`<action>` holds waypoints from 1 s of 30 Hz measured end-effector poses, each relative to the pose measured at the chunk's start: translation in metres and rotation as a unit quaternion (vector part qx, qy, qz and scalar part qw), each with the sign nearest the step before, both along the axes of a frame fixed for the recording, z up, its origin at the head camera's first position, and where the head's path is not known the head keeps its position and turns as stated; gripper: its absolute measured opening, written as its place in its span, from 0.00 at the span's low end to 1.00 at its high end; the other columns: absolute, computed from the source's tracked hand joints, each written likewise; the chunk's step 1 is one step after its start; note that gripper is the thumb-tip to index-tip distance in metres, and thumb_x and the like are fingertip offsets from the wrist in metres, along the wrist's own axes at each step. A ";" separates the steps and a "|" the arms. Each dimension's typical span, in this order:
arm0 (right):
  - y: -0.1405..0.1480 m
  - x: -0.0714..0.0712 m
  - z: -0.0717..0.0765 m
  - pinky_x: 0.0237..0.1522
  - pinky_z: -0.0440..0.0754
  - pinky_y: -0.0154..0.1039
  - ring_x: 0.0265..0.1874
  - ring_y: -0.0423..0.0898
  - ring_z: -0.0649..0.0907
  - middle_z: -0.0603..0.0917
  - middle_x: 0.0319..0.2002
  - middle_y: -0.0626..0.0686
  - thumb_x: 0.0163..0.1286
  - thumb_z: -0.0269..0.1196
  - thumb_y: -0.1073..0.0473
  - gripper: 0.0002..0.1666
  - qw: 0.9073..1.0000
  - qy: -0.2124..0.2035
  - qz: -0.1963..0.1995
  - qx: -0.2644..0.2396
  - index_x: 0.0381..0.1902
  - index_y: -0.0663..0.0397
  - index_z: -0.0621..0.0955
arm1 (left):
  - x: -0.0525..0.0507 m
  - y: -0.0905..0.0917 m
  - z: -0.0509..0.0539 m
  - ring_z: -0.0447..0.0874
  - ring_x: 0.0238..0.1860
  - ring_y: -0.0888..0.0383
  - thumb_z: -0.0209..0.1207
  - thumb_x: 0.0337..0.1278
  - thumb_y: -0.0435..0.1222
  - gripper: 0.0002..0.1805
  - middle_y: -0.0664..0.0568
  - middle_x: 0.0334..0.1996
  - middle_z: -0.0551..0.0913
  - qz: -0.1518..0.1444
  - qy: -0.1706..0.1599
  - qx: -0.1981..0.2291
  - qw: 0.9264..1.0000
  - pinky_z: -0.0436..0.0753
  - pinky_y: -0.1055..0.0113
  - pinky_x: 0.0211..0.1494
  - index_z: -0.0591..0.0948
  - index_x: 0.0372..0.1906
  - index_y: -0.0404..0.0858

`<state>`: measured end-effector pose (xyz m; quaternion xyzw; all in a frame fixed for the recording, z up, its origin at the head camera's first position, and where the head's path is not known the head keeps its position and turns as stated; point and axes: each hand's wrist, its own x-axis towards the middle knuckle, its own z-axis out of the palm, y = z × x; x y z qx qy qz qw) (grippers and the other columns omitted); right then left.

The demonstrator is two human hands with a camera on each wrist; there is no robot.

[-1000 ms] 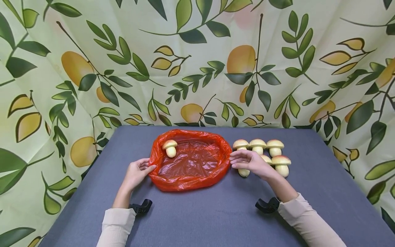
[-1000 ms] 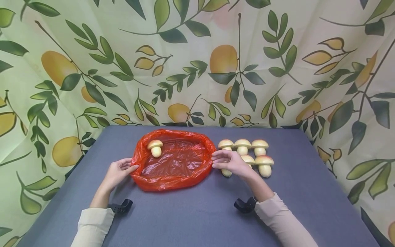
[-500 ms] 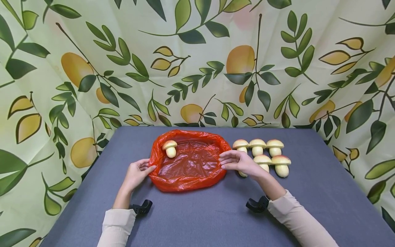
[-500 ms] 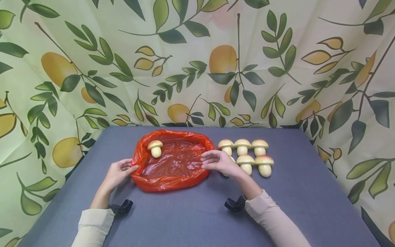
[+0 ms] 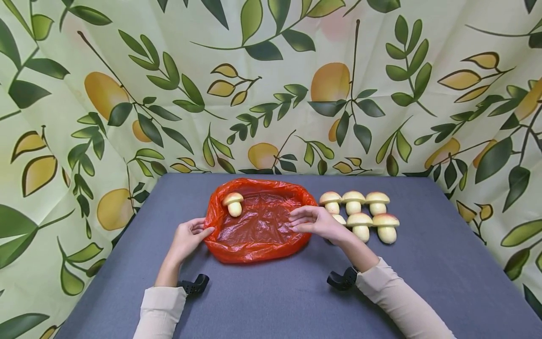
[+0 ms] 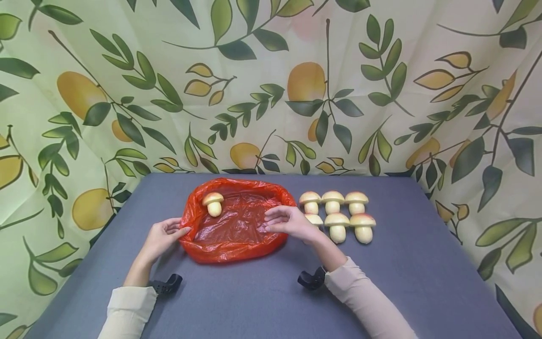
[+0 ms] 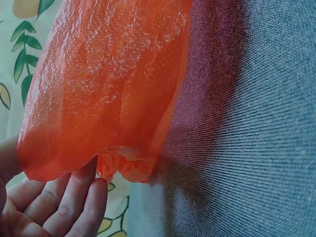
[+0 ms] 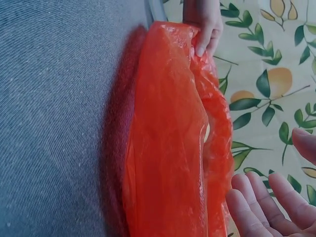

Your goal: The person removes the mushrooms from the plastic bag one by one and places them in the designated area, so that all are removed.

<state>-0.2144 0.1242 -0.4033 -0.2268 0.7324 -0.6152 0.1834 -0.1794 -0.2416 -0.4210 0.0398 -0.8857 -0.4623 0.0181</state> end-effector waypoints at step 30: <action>-0.063 -0.008 -0.008 0.41 0.81 0.26 0.34 0.31 0.84 0.81 0.48 0.76 0.61 0.65 0.67 0.26 0.999 -0.020 0.006 0.032 0.54 0.77 0.74 | 0.000 -0.001 0.000 0.83 0.38 0.67 0.64 0.57 0.35 0.21 0.34 0.44 0.86 -0.001 -0.005 0.011 1.000 0.77 0.83 0.38 0.79 0.54 0.27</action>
